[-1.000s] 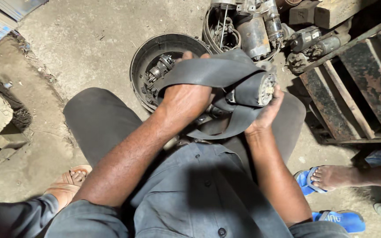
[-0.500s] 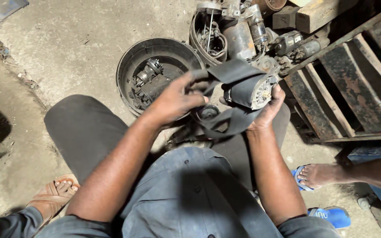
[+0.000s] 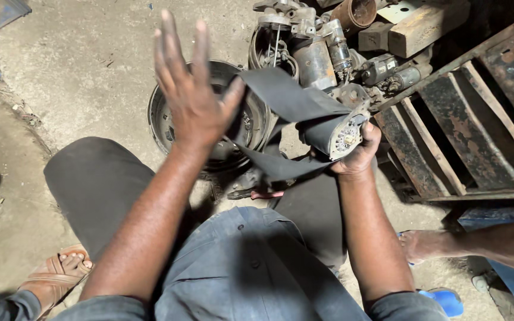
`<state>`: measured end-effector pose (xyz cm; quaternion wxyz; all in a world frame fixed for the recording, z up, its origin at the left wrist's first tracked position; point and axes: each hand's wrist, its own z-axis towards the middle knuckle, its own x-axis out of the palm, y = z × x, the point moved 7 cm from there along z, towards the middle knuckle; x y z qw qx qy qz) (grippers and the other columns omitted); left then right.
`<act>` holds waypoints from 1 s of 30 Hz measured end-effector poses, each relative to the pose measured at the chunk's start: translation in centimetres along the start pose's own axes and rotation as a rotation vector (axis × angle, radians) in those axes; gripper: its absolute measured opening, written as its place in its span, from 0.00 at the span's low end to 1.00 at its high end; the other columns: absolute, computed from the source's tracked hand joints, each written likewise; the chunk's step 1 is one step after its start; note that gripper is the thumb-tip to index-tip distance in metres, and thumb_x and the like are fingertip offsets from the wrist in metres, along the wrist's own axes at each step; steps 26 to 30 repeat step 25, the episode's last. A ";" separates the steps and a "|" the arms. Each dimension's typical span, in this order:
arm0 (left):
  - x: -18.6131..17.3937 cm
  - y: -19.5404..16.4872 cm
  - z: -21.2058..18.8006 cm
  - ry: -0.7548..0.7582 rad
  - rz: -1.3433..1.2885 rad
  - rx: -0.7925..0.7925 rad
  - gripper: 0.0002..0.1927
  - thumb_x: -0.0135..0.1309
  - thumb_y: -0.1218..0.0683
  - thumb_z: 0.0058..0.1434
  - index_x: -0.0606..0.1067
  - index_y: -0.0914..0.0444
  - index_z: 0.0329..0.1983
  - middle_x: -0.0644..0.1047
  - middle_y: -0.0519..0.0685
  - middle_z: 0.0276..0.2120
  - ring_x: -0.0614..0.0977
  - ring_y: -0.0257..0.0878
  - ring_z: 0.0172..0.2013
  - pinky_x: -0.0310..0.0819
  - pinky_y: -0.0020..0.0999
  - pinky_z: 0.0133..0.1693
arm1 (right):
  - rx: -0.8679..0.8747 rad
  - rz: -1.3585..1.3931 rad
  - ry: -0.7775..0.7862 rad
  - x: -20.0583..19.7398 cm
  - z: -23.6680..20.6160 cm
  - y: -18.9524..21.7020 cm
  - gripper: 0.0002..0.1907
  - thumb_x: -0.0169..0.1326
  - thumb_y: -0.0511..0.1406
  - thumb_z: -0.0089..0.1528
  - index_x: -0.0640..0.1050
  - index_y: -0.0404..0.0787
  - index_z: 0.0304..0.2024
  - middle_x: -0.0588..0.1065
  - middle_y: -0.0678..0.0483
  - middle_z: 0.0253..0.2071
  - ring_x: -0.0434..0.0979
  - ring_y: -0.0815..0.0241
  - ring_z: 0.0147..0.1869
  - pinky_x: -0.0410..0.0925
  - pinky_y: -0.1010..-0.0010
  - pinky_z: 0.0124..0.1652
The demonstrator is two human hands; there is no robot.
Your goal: The person sits on the floor and wraps a rubber belt around a mechanical part. They then use a screwdriver and pliers to adjust the internal components of the part.
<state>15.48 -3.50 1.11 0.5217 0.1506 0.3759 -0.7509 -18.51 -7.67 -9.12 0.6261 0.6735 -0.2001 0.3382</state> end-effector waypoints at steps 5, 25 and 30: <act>3.8 3.9 -0.4 0.395 -0.878 -0.707 0.53 0.42 0.20 0.60 0.60 0.55 0.79 0.65 0.61 0.74 0.66 0.55 0.73 0.60 0.57 0.69 | 0.024 -0.026 0.110 2.6 -0.7 0.5 0.39 0.56 0.57 0.63 0.73 0.32 0.62 0.79 0.40 0.46 0.83 0.42 0.40 0.77 0.52 0.34; 10.1 5.4 -6.9 0.682 -0.509 -0.752 0.10 0.59 0.61 0.60 0.80 0.63 0.45 0.82 0.57 0.38 0.80 0.41 0.33 0.75 0.40 0.35 | 0.066 -0.004 -0.185 2.5 1.1 -0.5 0.30 0.55 0.52 0.64 0.73 0.42 0.61 0.78 0.50 0.55 0.80 0.50 0.55 0.75 0.46 0.53; 10.1 5.4 -6.9 0.682 -0.509 -0.752 0.10 0.59 0.61 0.60 0.80 0.63 0.45 0.82 0.57 0.38 0.80 0.41 0.33 0.75 0.40 0.35 | 0.066 -0.004 -0.185 2.5 1.1 -0.5 0.30 0.55 0.52 0.64 0.73 0.42 0.61 0.78 0.50 0.55 0.80 0.50 0.55 0.75 0.46 0.53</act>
